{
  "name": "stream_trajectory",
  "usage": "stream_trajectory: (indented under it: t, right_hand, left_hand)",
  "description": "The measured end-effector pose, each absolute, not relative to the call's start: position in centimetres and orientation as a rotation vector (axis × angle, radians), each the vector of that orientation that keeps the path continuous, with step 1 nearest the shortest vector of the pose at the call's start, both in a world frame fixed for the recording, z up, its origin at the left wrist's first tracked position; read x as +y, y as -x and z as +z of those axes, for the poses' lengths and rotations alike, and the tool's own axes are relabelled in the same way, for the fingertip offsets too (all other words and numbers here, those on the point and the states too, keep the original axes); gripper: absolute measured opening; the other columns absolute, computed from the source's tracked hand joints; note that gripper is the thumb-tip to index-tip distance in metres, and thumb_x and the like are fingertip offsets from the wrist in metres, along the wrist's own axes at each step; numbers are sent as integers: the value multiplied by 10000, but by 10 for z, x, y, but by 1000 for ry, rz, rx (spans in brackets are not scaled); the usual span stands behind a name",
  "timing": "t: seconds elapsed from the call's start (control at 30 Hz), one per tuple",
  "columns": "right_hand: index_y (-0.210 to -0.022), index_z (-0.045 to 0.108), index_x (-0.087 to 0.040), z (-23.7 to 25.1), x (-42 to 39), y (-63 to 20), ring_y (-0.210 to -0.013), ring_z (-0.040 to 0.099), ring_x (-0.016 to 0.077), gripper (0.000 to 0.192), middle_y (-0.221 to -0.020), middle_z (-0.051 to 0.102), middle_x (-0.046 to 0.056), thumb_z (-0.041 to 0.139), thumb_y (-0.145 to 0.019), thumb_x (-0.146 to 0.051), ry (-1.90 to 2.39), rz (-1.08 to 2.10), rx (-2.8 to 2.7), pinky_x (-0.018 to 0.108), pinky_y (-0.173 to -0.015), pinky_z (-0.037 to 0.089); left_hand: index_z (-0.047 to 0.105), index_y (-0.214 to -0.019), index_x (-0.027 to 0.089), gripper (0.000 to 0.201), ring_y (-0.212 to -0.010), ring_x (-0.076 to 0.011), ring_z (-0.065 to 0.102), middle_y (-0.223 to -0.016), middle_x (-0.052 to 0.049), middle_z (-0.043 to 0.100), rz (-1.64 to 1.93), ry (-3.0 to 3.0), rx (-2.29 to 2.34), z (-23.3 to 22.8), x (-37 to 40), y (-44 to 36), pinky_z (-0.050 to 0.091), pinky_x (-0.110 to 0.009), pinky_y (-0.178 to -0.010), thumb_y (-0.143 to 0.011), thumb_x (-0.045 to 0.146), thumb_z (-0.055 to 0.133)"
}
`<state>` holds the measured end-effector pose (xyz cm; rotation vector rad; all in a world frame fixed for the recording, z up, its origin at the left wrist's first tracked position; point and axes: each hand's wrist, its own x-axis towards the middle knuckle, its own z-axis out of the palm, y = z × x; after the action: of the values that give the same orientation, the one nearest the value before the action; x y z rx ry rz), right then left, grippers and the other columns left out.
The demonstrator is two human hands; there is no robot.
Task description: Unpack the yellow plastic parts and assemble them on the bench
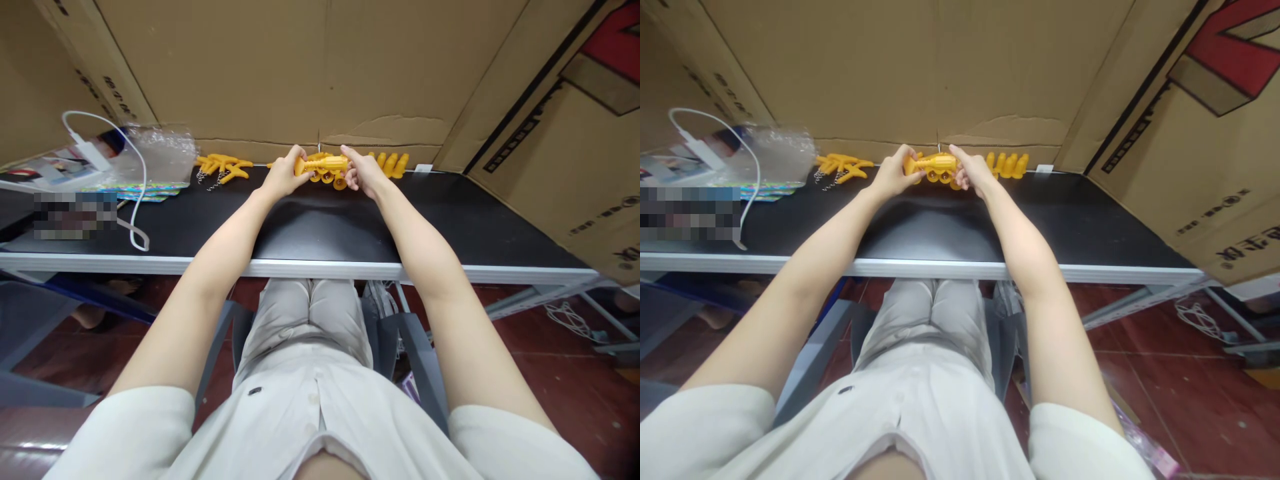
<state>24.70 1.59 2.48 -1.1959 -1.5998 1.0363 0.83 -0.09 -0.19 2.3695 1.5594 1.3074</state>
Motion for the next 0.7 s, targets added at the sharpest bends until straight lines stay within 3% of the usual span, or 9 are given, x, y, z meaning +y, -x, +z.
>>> stream_trajectory:
  t: [0.13,0.23,0.33,0.4,0.5,0.6,0.7]
  right_hand:
    - [-1140,749,-222,21,17,-243,-480,522,125,866,-753,715,62,493,-932,-1022,1216,1070,-1598,267,-435,503]
    - [-1122,749,-221,25,11,-245,-504,586,147,879,-750,721,72,439,-945,-1024,1271,1146,-1578,261,-433,501]
    - [-1090,707,-213,33,3,-252,-546,662,152,804,-868,782,98,351,-1045,-933,1308,1302,-1568,237,-435,484]
    - [-1123,681,-210,38,-1,-259,-626,729,151,655,-1000,807,97,449,-1102,-822,1247,1347,-1569,219,-483,518]
    - [-1232,683,-217,41,-2,-266,-759,792,160,454,-1118,801,81,735,-1064,-636,1139,1322,-1583,219,-594,593]
    - [-1273,688,-218,40,-2,-268,-803,804,172,405,-1103,796,72,854,-1017,-485,1096,1323,-1609,239,-644,629]
    - [-1184,696,-203,40,-4,-265,-749,780,149,317,-1044,791,57,893,-992,-360,1081,1305,-1608,240,-649,637]
  left_hand:
    - [640,-1146,262,286,-943,-311,791,-886,-41,725,1302,-2374,1552,-3,1,-7,600,-450,-991,-945,271,843]
    - [639,-1148,268,280,-942,-307,789,-893,-43,732,1299,-2374,1541,-4,2,-6,601,-446,-989,-952,283,839]
    - [643,-1144,261,278,-933,-305,782,-887,-46,733,1302,-2365,1566,-6,2,-4,603,-453,-991,-947,276,839]
    - [643,-1148,259,275,-927,-297,778,-891,-43,734,1320,-2363,1549,-6,2,-4,607,-453,-993,-957,305,835]
    - [634,-1140,253,272,-906,-283,771,-898,-42,734,1318,-2353,1529,-5,1,-3,614,-451,-985,-981,365,825]
    - [632,-1123,251,268,-879,-275,763,-875,-34,721,1314,-2349,1531,-6,2,-3,617,-449,-975,-980,362,830]
    - [635,-1111,254,256,-880,-271,759,-866,-29,713,1316,-2355,1543,-7,4,-4,613,-445,-978,-969,320,838]
